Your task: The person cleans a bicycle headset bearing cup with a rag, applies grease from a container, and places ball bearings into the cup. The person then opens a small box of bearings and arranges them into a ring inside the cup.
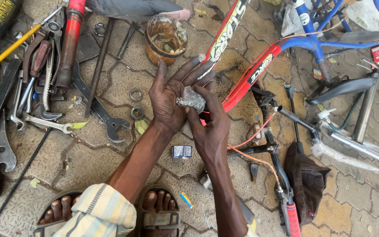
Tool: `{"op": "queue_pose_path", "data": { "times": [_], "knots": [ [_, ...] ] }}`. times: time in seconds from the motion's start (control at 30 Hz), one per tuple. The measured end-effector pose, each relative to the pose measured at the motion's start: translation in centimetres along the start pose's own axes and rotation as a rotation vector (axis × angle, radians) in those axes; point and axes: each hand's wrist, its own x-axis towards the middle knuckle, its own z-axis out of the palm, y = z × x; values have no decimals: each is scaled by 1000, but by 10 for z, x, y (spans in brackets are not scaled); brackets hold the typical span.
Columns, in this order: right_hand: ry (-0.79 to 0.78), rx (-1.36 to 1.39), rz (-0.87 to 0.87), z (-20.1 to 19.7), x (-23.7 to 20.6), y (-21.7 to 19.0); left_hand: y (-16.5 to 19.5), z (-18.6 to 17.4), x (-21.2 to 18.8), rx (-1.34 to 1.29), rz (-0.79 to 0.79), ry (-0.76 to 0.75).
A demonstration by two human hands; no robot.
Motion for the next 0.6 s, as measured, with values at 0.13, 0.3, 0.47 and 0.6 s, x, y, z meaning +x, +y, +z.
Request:
{"op": "queue_pose_path", "data": {
  "times": [0.13,0.3,0.47,0.6],
  "knots": [
    [20,32,-50,0,-2,0,-1,-1,-1,-21,-10,4],
    [21,65,-44,-2,-4,4,-1,-2,0,-56,-33,21],
    [49,144,110,3,-6,9,-1,0,1,-39,-25,12],
    [44,486,238,5,-6,13,-1,-1,4,44,5,72]
  ]
}}
